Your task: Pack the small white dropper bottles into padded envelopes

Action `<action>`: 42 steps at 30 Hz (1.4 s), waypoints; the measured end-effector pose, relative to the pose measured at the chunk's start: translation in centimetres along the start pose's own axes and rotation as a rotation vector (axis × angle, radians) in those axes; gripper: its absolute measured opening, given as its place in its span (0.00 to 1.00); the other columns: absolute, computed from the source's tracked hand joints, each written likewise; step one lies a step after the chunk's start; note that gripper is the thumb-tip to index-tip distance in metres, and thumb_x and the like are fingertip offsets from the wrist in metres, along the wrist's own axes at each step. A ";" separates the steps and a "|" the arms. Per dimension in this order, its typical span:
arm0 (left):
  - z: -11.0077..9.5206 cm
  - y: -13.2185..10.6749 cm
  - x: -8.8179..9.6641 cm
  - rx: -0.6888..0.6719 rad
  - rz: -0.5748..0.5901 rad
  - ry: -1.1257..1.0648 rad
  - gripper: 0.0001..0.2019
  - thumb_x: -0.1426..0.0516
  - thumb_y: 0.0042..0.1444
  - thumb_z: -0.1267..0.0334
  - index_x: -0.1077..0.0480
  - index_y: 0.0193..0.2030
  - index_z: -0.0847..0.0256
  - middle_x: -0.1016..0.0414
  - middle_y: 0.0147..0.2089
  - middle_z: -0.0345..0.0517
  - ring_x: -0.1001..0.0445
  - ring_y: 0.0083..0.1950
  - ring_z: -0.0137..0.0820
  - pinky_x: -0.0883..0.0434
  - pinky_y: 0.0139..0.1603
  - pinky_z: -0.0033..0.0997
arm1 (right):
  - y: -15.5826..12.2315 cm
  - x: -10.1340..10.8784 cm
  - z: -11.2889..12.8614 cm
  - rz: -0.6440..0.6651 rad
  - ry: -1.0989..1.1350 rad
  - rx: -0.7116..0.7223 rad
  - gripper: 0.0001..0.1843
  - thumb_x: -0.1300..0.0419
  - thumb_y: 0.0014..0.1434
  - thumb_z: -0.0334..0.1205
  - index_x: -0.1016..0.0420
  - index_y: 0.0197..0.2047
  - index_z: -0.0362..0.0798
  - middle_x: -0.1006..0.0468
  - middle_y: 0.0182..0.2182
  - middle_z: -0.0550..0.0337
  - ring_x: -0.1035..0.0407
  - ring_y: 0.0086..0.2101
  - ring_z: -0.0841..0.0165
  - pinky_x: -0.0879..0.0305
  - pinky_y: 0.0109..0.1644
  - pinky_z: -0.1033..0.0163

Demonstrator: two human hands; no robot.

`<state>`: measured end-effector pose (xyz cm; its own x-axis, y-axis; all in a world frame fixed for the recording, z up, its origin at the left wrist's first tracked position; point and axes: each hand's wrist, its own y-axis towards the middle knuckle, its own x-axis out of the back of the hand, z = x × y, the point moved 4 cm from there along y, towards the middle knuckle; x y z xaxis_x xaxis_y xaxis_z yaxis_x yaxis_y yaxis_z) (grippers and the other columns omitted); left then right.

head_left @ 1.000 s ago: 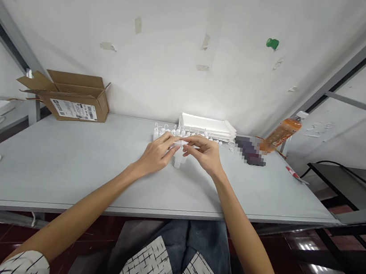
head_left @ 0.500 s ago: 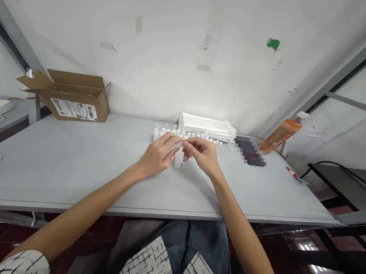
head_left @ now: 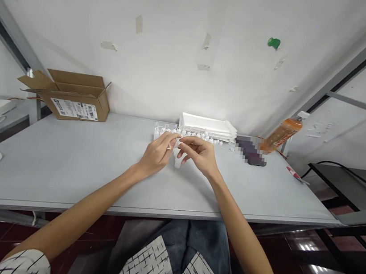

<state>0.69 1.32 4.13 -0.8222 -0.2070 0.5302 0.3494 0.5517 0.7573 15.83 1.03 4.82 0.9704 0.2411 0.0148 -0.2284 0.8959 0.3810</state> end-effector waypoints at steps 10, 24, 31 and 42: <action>0.1 -0.1 -0.1 -0.027 -0.081 0.052 0.12 0.58 0.69 0.66 0.34 0.45 0.60 0.29 0.38 0.47 0.32 0.33 0.30 0.34 0.34 0.29 | -0.2 -0.1 -0.2 0.022 -0.033 -0.051 0.22 0.31 0.50 0.54 0.22 0.38 0.44 0.23 0.26 0.59 0.25 0.26 0.66 0.24 0.27 0.59; -0.2 -0.1 -0.3 -0.091 -0.033 0.033 0.18 0.56 0.57 0.80 0.35 0.48 0.62 0.30 0.42 0.48 0.29 0.40 0.32 0.31 0.39 0.31 | 0.0 1.7 0.3 -0.159 -0.408 0.058 0.26 0.45 0.63 0.59 0.25 0.26 0.46 0.29 0.20 0.62 0.39 0.18 0.75 0.41 0.25 0.65; 0.0 -0.2 -0.4 -0.095 -0.031 0.038 0.18 0.56 0.56 0.80 0.35 0.49 0.63 0.30 0.42 0.48 0.30 0.40 0.32 0.31 0.39 0.30 | -0.2 2.0 0.8 0.069 -0.275 -0.002 0.16 0.31 0.52 0.46 0.20 0.42 0.48 0.22 0.35 0.57 0.29 0.24 0.72 0.39 0.23 0.66; 0.4 -0.1 -0.6 -0.067 -0.014 -0.020 0.16 0.57 0.61 0.76 0.34 0.50 0.62 0.29 0.42 0.48 0.29 0.40 0.32 0.30 0.41 0.31 | -0.4 0.6 0.7 0.123 -0.681 0.201 0.24 0.51 0.69 0.46 0.28 0.25 0.45 0.26 0.22 0.58 0.32 0.25 0.71 0.36 0.32 0.64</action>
<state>0.93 1.72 3.56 -0.8357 -0.1975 0.5125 0.3670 0.4934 0.7886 16.56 0.57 5.31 0.7872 -0.0096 0.6167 -0.3836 0.7753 0.5018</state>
